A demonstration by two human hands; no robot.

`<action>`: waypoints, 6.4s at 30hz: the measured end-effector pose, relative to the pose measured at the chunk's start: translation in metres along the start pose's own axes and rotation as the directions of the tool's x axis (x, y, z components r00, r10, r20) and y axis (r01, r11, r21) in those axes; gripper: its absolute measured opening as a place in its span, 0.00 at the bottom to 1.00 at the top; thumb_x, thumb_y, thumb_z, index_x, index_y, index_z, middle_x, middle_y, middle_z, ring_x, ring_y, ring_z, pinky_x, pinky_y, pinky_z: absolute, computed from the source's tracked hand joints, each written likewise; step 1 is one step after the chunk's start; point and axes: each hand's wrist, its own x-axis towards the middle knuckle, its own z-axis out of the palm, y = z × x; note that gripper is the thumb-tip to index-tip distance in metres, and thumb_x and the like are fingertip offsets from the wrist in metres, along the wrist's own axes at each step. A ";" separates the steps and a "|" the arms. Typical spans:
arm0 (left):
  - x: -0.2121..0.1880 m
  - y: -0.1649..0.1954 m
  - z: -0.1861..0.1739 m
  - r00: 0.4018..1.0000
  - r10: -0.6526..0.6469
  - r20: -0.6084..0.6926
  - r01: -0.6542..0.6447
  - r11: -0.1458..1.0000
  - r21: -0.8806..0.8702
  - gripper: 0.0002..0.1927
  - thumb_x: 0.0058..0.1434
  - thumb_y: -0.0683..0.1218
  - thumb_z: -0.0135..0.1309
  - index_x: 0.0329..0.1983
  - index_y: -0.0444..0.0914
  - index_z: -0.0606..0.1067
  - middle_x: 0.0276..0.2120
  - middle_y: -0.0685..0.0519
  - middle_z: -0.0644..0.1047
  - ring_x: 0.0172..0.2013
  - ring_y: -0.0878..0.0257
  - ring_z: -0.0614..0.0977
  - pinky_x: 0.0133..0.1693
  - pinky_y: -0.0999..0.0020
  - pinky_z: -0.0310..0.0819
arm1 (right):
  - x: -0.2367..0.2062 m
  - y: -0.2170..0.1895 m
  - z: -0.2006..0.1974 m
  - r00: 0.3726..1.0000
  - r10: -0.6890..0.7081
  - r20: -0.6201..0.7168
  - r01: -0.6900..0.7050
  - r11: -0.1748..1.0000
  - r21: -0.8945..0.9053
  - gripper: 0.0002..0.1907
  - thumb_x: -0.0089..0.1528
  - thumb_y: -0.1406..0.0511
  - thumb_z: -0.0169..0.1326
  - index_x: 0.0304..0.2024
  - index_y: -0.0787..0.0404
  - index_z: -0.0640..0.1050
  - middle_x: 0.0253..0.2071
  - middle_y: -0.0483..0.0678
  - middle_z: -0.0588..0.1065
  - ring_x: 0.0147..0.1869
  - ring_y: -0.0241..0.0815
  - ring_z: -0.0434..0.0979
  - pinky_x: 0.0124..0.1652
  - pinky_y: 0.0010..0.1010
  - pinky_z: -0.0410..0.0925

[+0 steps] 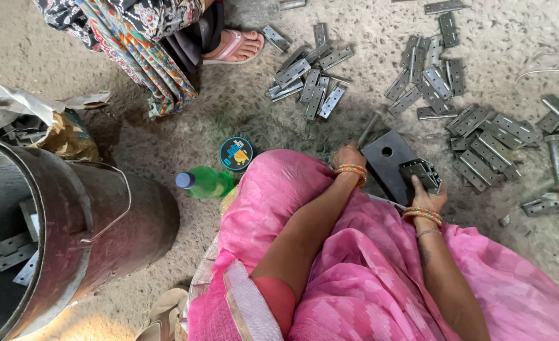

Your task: The person sits on the floor and assembles small metal brackets by inserting pins and tapping them with a metal rod. They repeatedly pick parts from the floor, align them on a metal block, and place finished assemblies into a nearby bucket.

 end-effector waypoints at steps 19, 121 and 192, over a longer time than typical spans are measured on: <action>-0.038 -0.018 -0.001 0.851 0.516 0.104 -0.416 0.780 -0.467 0.28 0.57 0.56 0.64 0.58 0.39 0.76 0.45 0.45 0.83 0.45 0.54 0.85 0.49 0.60 0.79 | 0.023 -0.017 -0.015 0.720 0.667 0.192 -0.648 0.547 0.530 0.18 0.60 0.56 0.62 0.48 0.59 0.80 0.46 0.48 0.81 0.45 0.49 0.83 0.50 0.44 0.77; 0.085 0.022 -0.021 0.625 0.679 0.385 0.111 0.411 -0.905 0.22 0.58 0.31 0.58 0.57 0.32 0.76 0.40 0.52 0.84 0.39 0.64 0.84 0.38 0.70 0.78 | 0.010 -0.022 -0.017 0.899 0.257 0.353 -0.337 0.923 0.186 0.16 0.67 0.72 0.54 0.57 0.69 0.74 0.52 0.54 0.79 0.56 0.45 0.81 0.55 0.35 0.75; 0.023 0.037 0.027 0.328 0.866 0.378 -0.647 0.497 -0.578 0.23 0.52 0.49 0.68 0.49 0.35 0.79 0.40 0.45 0.84 0.40 0.56 0.87 0.46 0.62 0.81 | 0.006 0.007 -0.024 0.854 0.491 0.171 -0.495 0.666 0.558 0.14 0.65 0.64 0.62 0.50 0.63 0.76 0.43 0.48 0.79 0.44 0.44 0.83 0.46 0.38 0.78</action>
